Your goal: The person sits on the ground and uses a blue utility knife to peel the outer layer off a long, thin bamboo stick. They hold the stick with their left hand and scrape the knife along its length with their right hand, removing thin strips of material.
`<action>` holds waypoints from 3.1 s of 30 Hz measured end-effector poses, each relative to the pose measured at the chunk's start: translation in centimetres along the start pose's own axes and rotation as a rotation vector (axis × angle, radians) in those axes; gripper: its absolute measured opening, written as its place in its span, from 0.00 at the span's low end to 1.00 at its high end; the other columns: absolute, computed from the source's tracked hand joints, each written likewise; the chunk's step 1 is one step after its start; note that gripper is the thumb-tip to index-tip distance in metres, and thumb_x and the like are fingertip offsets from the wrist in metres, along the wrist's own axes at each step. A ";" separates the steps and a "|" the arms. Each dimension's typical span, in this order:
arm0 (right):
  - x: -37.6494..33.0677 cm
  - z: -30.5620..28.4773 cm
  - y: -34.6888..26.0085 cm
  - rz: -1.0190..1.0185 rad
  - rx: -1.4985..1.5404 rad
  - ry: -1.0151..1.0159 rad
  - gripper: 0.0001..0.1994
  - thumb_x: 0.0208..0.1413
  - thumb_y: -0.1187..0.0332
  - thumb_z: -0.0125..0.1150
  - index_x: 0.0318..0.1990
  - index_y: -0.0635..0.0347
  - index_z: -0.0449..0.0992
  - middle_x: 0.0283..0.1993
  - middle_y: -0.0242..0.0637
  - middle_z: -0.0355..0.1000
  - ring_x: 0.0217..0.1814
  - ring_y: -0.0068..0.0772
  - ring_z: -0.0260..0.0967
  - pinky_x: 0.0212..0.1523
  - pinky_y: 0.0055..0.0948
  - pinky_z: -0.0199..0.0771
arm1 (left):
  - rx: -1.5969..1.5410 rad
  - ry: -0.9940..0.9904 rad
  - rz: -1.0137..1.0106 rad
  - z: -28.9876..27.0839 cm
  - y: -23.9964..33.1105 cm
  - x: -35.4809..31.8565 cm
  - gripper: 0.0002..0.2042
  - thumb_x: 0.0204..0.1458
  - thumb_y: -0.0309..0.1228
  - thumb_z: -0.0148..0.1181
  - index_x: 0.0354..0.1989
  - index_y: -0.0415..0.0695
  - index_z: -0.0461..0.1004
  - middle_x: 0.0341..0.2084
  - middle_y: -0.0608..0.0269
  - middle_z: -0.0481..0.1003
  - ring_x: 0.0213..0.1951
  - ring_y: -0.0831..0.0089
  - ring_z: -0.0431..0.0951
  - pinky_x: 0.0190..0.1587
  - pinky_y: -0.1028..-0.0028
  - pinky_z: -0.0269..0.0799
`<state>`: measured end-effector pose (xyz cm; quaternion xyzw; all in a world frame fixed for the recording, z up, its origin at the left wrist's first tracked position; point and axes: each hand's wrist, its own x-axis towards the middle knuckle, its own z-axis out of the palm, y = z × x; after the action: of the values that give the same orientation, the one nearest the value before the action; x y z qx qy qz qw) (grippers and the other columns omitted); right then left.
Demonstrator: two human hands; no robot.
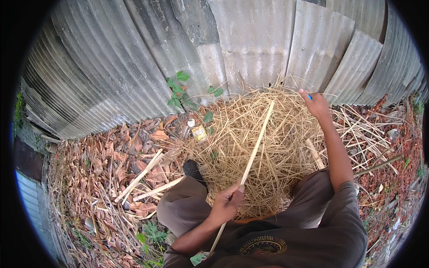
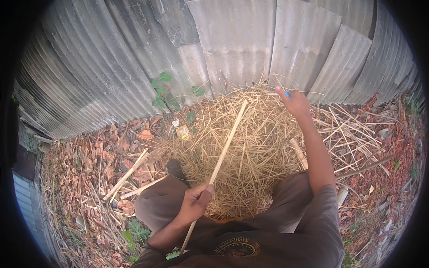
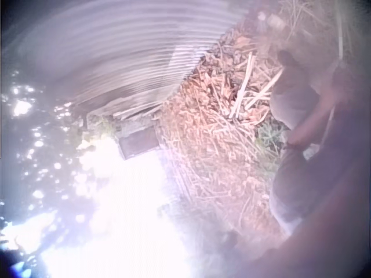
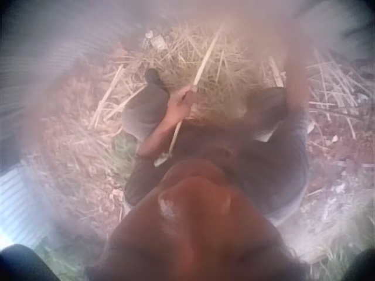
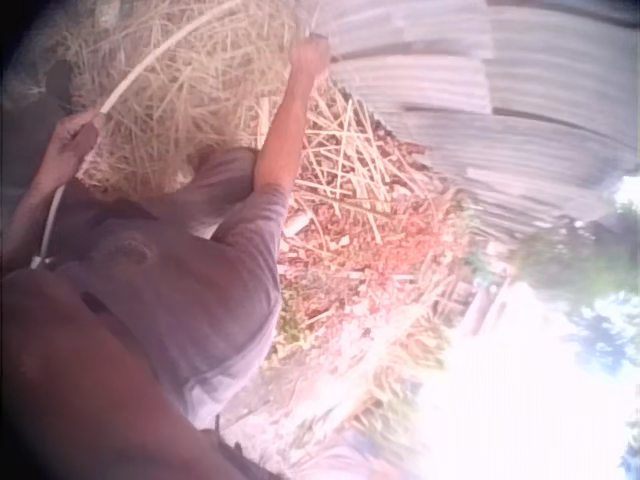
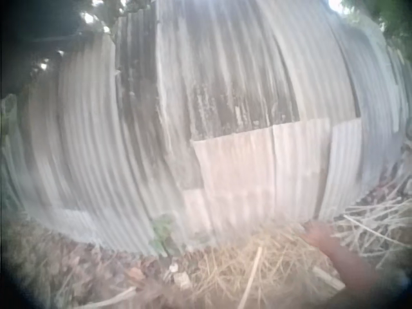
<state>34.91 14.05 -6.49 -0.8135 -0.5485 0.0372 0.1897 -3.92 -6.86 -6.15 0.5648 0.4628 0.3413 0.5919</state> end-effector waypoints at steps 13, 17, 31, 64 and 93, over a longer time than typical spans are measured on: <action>-11.7 0.8 -10.5 -0.796 0.131 -0.094 0.38 0.44 0.25 0.50 0.13 0.57 0.74 0.06 0.33 0.60 0.09 0.35 0.63 0.15 0.33 0.64 | -0.273 0.025 -0.051 0.8 2.2 0.8 0.17 0.65 0.31 0.46 0.61 0.42 0.65 0.16 0.79 0.58 0.18 0.90 0.55 0.19 0.85 0.51; -11.4 2.3 -10.2 -0.822 0.131 -0.004 0.39 0.42 0.23 0.49 0.11 0.55 0.72 0.06 0.32 0.59 0.08 0.33 0.62 0.15 0.33 0.63 | -0.298 0.033 -0.013 1.3 1.6 0.7 0.19 0.65 0.31 0.45 0.62 0.39 0.63 0.12 0.76 0.57 0.14 0.87 0.54 0.18 0.83 0.51; -6.7 5.5 -8.4 -0.937 0.060 0.218 0.41 0.36 0.19 0.47 0.08 0.53 0.67 0.06 0.27 0.56 0.07 0.27 0.56 0.13 0.31 0.57 | -0.483 -0.004 -0.093 2.5 1.2 2.0 0.21 0.65 0.30 0.44 0.66 0.41 0.57 0.14 0.77 0.55 0.15 0.86 0.53 0.20 0.81 0.53; -6.2 -6.0 -2.5 -0.171 0.315 -0.119 0.40 0.52 0.27 0.40 0.21 0.62 0.75 0.17 0.43 0.69 0.25 0.42 0.73 0.29 0.43 0.70 | -0.439 0.050 -0.148 3.8 2.6 -9.8 0.18 0.65 0.32 0.44 0.62 0.40 0.63 0.15 0.73 0.57 0.11 0.84 0.54 0.24 0.79 0.60; -2.1 0.6 0.5 0.117 0.017 0.046 0.46 0.51 0.24 0.30 0.27 0.64 0.79 0.28 0.50 0.75 0.38 0.48 0.77 0.35 0.46 0.75 | -0.050 -0.123 -0.055 6.9 1.5 -12.8 0.15 0.64 0.31 0.46 0.57 0.46 0.70 0.15 0.76 0.62 0.18 0.89 0.59 0.18 0.83 0.55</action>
<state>34.32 12.20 -7.54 -0.8432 -0.4950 0.0341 0.2068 -1.65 -21.00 -3.03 0.5568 0.4323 0.3007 0.6424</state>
